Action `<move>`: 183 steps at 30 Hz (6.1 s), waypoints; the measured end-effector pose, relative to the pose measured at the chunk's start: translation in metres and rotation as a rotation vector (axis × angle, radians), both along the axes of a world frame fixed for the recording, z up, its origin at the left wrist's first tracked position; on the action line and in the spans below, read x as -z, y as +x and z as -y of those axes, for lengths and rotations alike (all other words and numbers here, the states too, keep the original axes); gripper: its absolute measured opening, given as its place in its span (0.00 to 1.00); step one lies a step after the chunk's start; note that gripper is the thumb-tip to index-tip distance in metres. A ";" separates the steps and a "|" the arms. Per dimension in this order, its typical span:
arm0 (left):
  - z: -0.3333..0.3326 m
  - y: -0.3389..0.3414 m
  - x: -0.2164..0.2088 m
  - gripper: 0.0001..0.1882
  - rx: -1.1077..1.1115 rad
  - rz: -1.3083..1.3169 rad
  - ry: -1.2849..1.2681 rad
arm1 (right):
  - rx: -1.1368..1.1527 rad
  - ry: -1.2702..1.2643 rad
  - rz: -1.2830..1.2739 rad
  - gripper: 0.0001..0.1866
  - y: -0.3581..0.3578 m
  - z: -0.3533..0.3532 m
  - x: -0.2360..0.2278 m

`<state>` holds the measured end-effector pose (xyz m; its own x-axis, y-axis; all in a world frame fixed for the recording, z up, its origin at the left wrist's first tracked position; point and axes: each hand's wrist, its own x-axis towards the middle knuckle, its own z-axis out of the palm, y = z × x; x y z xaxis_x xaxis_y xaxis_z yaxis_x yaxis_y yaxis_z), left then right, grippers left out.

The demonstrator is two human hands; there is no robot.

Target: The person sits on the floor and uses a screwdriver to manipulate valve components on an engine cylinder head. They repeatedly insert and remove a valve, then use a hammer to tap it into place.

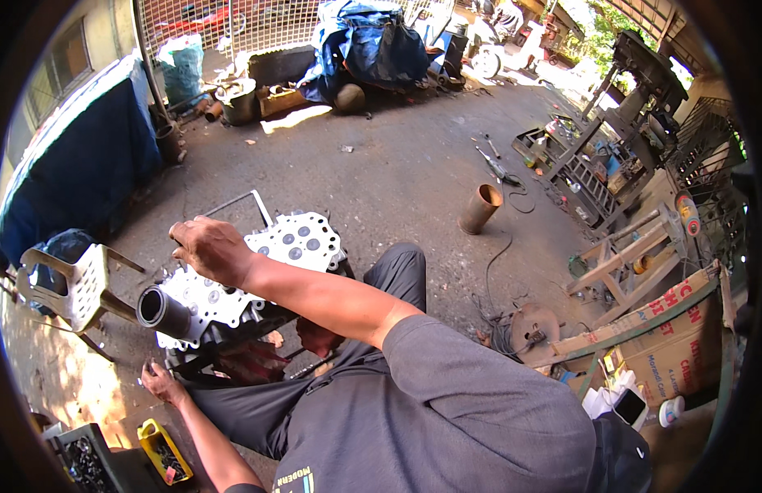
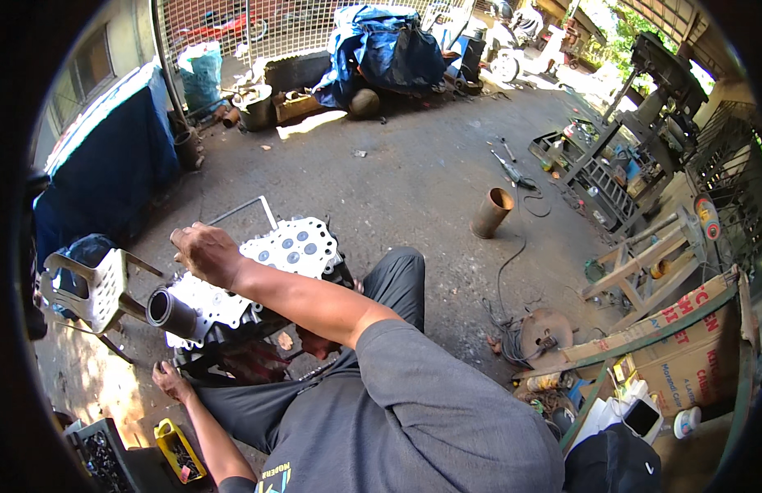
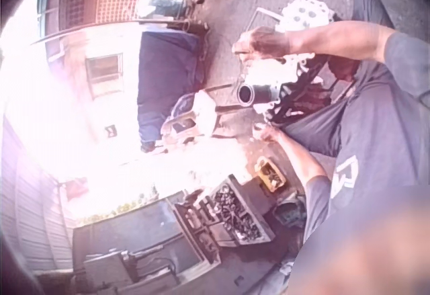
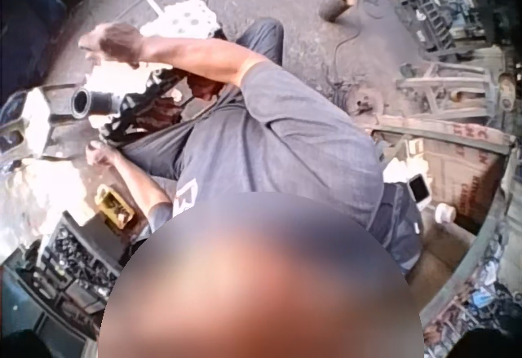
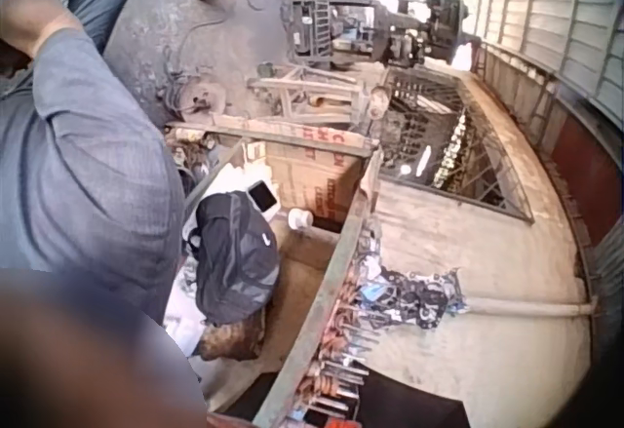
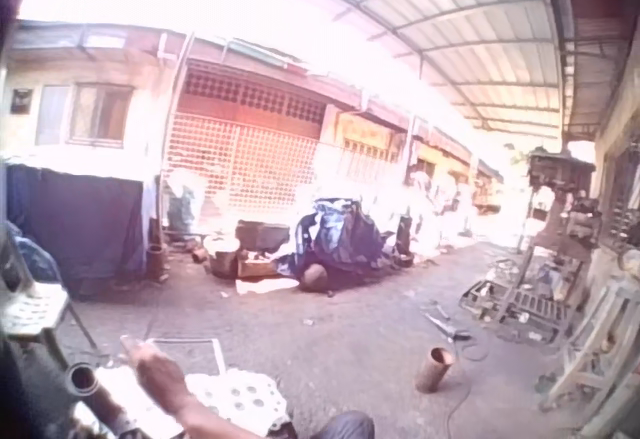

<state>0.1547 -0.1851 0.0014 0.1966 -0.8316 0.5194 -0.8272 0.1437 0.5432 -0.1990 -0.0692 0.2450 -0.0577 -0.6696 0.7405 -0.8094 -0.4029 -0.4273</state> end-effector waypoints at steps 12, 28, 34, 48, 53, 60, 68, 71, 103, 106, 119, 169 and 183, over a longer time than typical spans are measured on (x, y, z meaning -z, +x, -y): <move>-0.103 0.015 -0.041 0.19 -0.062 -0.397 -0.333 | -0.001 0.414 0.067 0.15 -0.020 0.009 0.036; -0.217 -0.089 -0.135 0.20 0.504 -0.697 0.216 | 0.016 0.457 0.149 0.16 -0.018 0.002 0.034; -0.184 -0.133 -0.167 0.27 0.738 -0.642 0.306 | -0.063 0.557 0.053 0.21 -0.021 0.001 0.054; -0.055 -0.234 -0.152 0.38 0.904 -1.200 0.440 | -0.372 0.401 0.986 0.45 -0.035 0.082 0.073; -0.001 -0.265 -0.246 0.38 0.722 -1.335 0.086 | -0.511 0.182 0.557 0.40 0.045 0.002 0.030; -0.089 -0.291 -0.237 0.36 0.721 -1.328 0.497 | -0.314 0.155 0.677 0.34 -0.014 0.053 0.040; -0.016 -0.276 -0.270 0.45 0.607 -1.437 0.222 | -0.618 0.128 0.604 0.42 0.040 -0.011 0.026; -0.056 -0.291 -0.254 0.41 0.641 -1.163 0.539 | -0.503 0.280 0.723 0.34 0.007 0.034 0.041; -0.027 -0.290 -0.265 0.42 0.747 -1.141 0.303 | -0.483 0.107 0.647 0.44 0.020 0.012 0.027; -0.007 -0.284 -0.259 0.42 0.631 -1.281 0.169 | -0.578 0.018 0.663 0.45 0.036 -0.001 0.035; -0.118 -0.043 -0.107 0.38 0.291 -1.328 0.333 | -0.267 0.241 0.486 0.29 -0.004 0.001 0.059; -0.105 0.003 -0.027 0.25 0.176 -1.392 0.356 | -0.177 0.227 0.418 0.10 -0.019 0.007 0.026; -0.105 0.003 -0.026 0.25 0.130 -1.386 0.357 | -0.174 0.424 0.347 0.22 -0.026 0.008 0.038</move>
